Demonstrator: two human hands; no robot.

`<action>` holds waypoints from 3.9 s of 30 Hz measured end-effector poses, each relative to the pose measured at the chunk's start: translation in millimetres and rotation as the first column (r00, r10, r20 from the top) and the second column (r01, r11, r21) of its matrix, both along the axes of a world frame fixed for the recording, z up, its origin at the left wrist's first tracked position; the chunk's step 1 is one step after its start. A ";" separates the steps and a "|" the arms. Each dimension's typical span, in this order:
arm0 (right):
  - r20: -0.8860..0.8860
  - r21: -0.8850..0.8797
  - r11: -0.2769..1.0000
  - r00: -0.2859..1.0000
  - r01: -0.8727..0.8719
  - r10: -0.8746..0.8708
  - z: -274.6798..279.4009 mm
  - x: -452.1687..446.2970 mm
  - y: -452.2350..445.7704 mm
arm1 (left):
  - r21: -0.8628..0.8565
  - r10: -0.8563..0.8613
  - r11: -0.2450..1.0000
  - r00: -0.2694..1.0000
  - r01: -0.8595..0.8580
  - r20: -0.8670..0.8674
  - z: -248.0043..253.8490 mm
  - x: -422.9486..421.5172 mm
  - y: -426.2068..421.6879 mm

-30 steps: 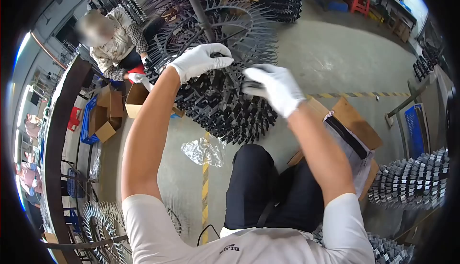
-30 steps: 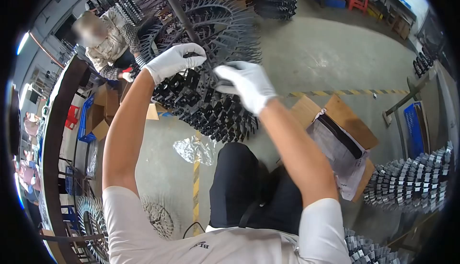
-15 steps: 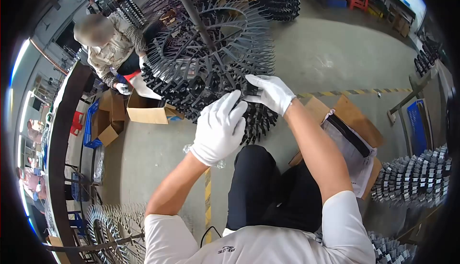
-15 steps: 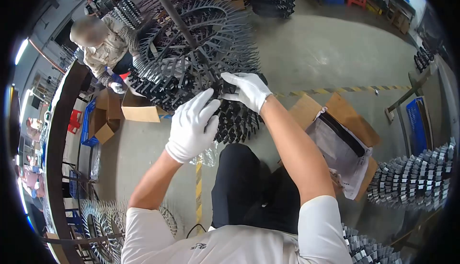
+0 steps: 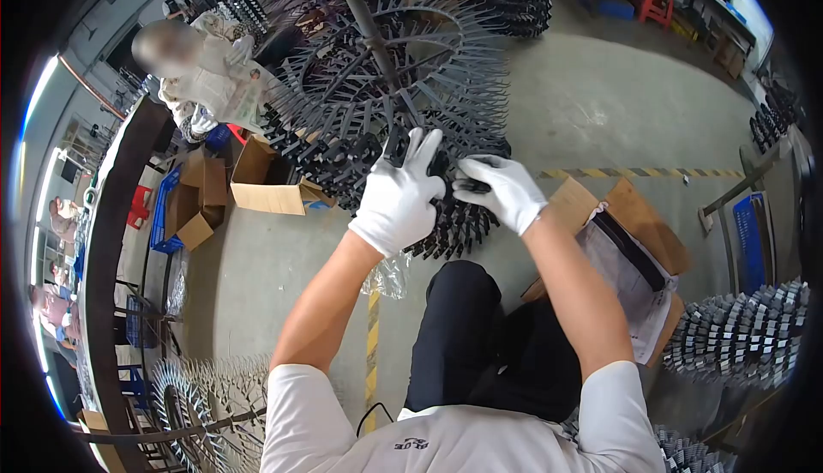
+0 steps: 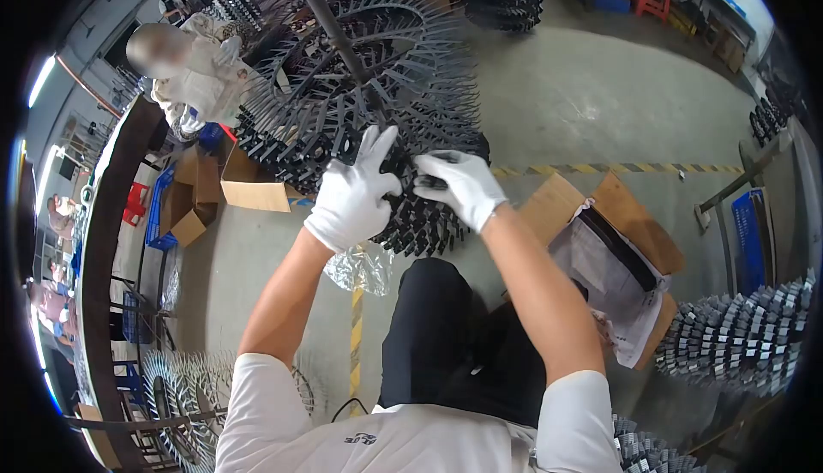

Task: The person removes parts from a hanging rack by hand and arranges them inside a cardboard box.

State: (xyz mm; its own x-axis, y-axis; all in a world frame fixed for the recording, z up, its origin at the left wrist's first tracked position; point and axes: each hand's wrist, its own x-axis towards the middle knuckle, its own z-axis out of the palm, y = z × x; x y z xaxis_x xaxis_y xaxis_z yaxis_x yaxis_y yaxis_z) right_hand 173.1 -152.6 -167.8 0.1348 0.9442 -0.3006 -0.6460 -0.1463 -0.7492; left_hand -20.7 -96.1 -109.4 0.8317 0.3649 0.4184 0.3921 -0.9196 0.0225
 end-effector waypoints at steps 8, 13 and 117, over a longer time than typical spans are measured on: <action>-0.015 0.044 0.997 0.998 0.066 -0.065 7.4 -43.4 23.6 | -0.013 0.018 1.000 0.993 -0.019 -0.115 -11.8 -17.1 12.5; 0.075 0.001 1.000 0.997 0.014 -0.014 10.0 -24.8 12.3 | 0.045 0.022 0.999 0.991 -0.017 -0.129 -13.9 -18.6 12.8; 0.454 -0.217 0.920 0.868 0.327 -0.202 -202.2 217.1 -89.6 | -0.416 -0.280 0.880 0.958 0.228 -0.066 -121.8 139.1 -48.3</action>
